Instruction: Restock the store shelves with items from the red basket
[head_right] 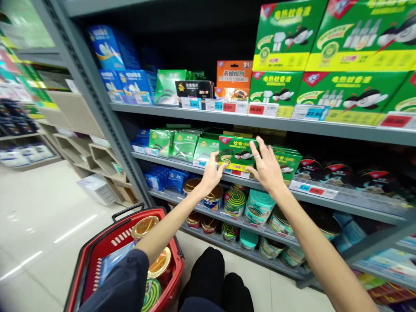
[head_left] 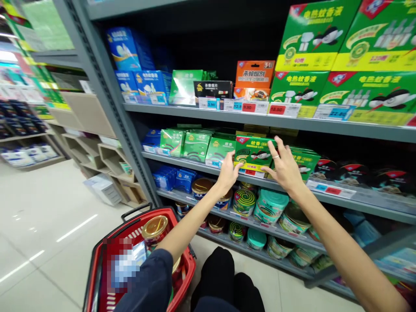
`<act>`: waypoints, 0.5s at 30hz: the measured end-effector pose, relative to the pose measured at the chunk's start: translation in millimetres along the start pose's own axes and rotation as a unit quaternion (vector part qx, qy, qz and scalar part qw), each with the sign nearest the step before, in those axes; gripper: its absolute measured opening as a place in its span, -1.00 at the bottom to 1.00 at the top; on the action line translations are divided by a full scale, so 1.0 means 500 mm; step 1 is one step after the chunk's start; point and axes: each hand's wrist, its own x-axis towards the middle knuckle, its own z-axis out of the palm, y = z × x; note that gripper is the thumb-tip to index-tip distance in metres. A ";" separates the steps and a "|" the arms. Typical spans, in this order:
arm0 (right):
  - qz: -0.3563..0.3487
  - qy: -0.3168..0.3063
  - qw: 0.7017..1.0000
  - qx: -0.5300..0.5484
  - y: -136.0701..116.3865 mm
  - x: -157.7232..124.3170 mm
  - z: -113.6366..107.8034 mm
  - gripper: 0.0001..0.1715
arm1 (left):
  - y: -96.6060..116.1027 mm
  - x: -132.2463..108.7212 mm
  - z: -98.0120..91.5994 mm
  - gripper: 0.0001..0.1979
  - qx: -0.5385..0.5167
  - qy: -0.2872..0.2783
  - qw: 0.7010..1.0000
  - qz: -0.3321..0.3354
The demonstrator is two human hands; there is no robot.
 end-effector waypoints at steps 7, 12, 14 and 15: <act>0.031 -0.040 0.998 0.021 -0.005 0.016 -0.006 0.21 | -0.013 0.018 -0.011 -0.56 -0.007 -0.021 1.000 0.012; 0.046 -0.036 0.998 0.010 -0.010 0.012 -0.004 0.14 | -0.018 0.022 -0.005 -0.45 0.014 -0.021 1.000 -0.005; 0.038 -0.022 0.999 0.001 -0.014 0.006 -0.006 0.14 | -0.009 0.021 -0.006 -0.42 0.031 -0.021 0.999 -0.001; 0.033 -0.016 0.999 -0.004 -0.017 0.003 -0.006 0.14 | -0.003 0.020 -0.008 -0.41 0.039 -0.025 0.999 -0.003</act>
